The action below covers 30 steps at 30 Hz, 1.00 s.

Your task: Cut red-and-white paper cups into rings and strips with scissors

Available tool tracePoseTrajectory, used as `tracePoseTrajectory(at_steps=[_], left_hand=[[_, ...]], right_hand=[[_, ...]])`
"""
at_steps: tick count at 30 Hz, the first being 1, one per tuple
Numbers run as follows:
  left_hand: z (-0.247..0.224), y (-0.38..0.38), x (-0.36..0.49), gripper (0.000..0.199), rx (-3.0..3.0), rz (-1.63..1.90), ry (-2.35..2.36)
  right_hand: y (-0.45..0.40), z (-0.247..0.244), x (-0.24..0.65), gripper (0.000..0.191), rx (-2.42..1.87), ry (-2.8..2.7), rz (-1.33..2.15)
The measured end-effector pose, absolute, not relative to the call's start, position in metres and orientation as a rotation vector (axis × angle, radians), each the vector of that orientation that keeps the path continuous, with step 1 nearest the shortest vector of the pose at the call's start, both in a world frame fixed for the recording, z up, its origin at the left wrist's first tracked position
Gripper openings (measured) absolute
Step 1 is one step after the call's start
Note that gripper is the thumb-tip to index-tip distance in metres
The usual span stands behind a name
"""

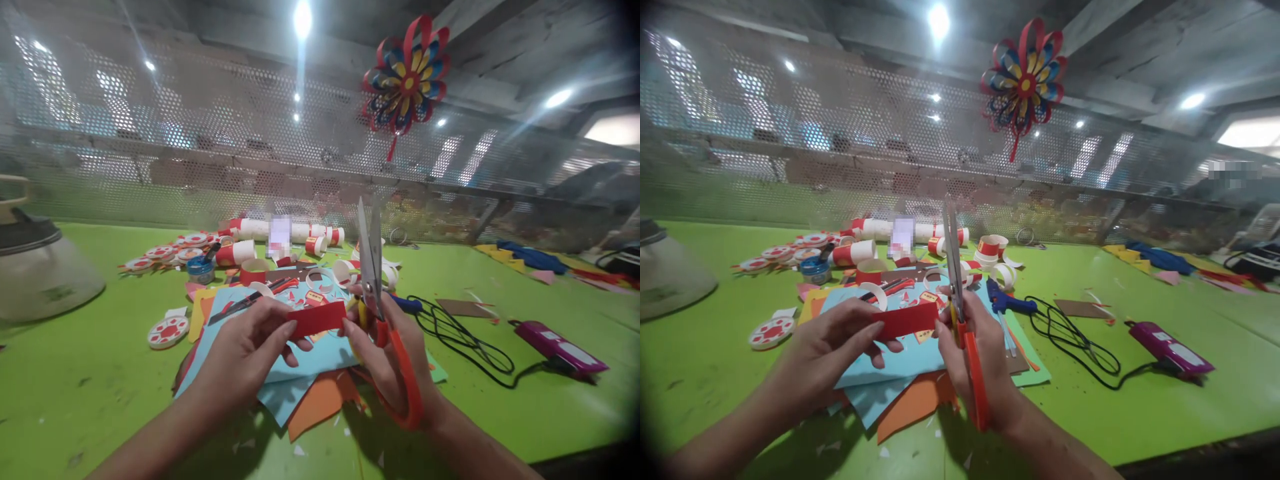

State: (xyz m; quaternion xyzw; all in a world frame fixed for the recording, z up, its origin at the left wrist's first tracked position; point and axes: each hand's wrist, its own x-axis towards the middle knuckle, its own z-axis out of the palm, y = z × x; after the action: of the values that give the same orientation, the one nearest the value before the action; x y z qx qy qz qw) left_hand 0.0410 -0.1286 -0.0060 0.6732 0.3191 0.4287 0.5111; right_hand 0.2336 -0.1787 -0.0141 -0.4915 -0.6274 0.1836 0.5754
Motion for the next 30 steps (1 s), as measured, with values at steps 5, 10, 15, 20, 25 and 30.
tracePoseTrajectory(at_steps=[5,10,15,20,25,30], left_hand=[[-0.015,-0.128,0.037,0.015,1.878,1.323,0.702],[-0.022,-0.123,0.030,0.027,2.189,1.459,0.531],[-0.017,-0.128,0.031,0.038,2.431,1.516,0.496],[-0.021,-0.134,0.026,0.051,2.545,1.485,0.459],[-0.027,-0.141,0.018,0.062,2.639,1.476,0.328],[-0.025,-0.145,0.018,0.067,2.623,1.453,0.328]], right_hand=[[-0.179,-0.021,0.233,0.033,-1.082,-1.430,0.455],[-0.179,-0.023,0.231,0.039,-1.015,-1.334,0.597],[-0.183,-0.013,0.228,0.047,-0.879,-1.199,0.699],[-0.187,-0.009,0.226,0.053,-0.834,-1.155,0.709],[-0.191,-0.008,0.224,0.047,-0.829,-1.195,0.616],[-0.195,-0.010,0.223,0.042,-0.816,-1.255,0.513]])
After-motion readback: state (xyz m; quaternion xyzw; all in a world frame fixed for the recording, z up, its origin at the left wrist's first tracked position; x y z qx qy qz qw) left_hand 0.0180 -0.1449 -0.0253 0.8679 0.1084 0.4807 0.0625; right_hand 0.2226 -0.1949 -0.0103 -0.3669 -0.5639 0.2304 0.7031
